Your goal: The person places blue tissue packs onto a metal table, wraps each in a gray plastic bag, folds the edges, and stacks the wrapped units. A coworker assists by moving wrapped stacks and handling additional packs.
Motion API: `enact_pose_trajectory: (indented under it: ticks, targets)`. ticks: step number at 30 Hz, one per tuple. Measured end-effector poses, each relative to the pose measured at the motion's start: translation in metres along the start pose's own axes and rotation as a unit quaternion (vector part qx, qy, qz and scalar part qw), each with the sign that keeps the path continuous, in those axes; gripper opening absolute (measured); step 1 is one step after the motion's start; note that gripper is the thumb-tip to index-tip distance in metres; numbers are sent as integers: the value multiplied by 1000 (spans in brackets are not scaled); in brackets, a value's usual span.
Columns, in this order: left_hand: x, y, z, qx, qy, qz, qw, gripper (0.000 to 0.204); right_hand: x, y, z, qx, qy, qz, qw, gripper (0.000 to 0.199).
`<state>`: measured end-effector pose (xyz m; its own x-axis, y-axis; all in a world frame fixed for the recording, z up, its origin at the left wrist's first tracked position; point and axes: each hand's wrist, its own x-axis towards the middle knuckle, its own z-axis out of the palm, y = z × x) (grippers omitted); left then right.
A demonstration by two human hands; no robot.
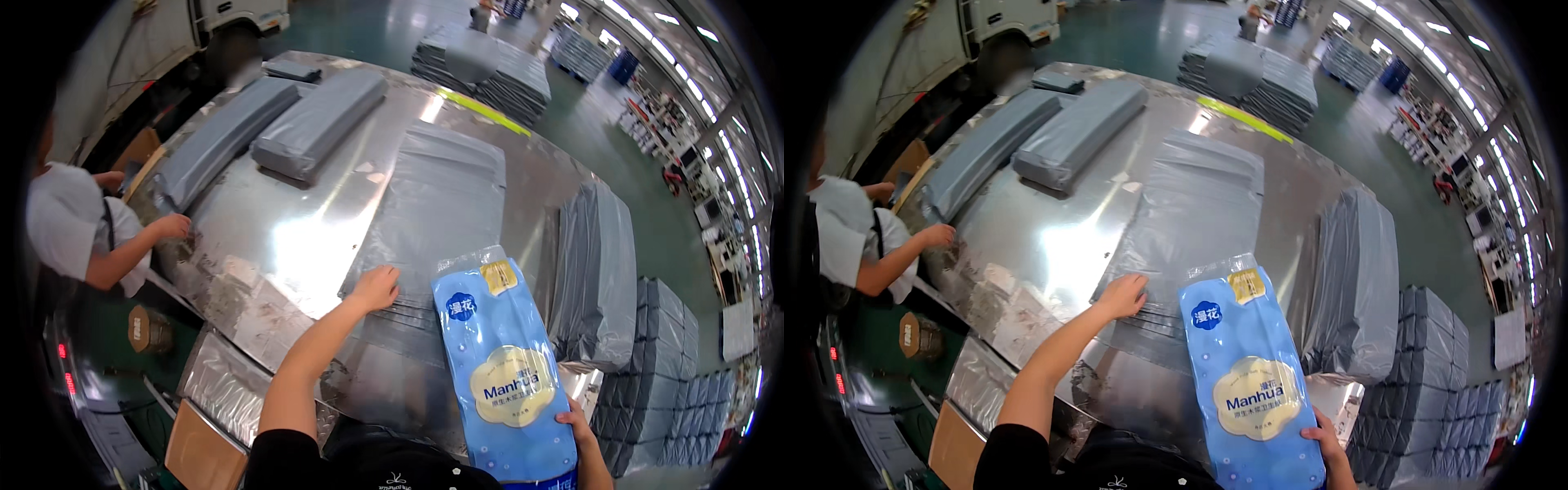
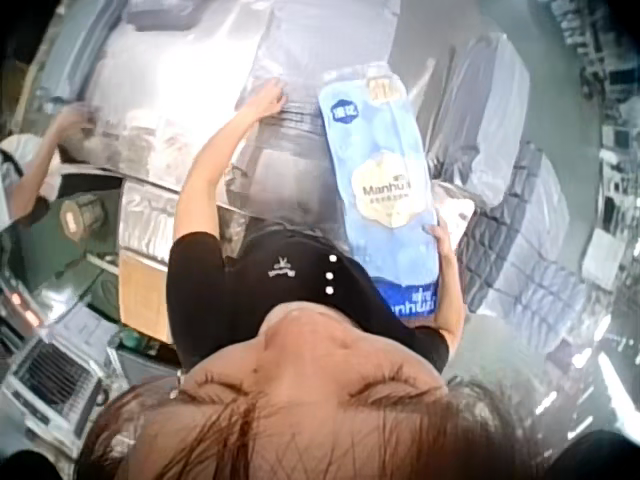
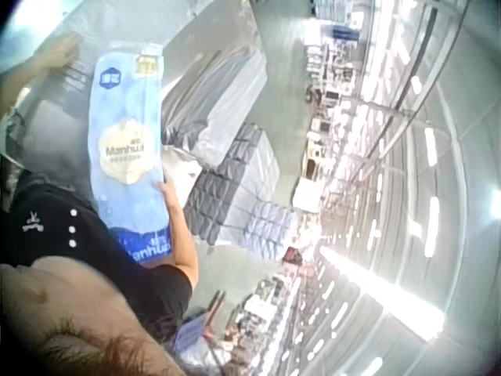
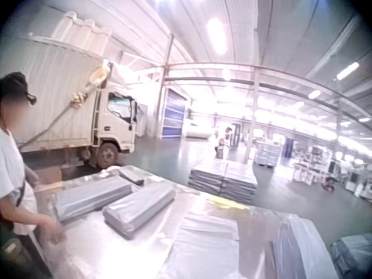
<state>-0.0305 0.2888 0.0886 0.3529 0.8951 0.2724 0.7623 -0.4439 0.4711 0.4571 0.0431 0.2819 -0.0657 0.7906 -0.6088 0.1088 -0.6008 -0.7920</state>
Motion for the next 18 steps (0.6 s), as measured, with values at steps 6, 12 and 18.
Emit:
enact_pose_trajectory:
  ticks: [6, 12, 18]
  targets:
    - [69, -19, 37, 225, -204, 90, 948, 33, -2, 65, -20, 141, -16, 72, 987, 87]
    - [107, -37, -3, 157, -109, -9, 982, 13, 60, 25, 28, 102, -172, 65, 978, 89]
    - [102, -40, -51, 222, -177, 78, 956, 22, 133, 61, 24, 113, -261, 118, 951, 84]
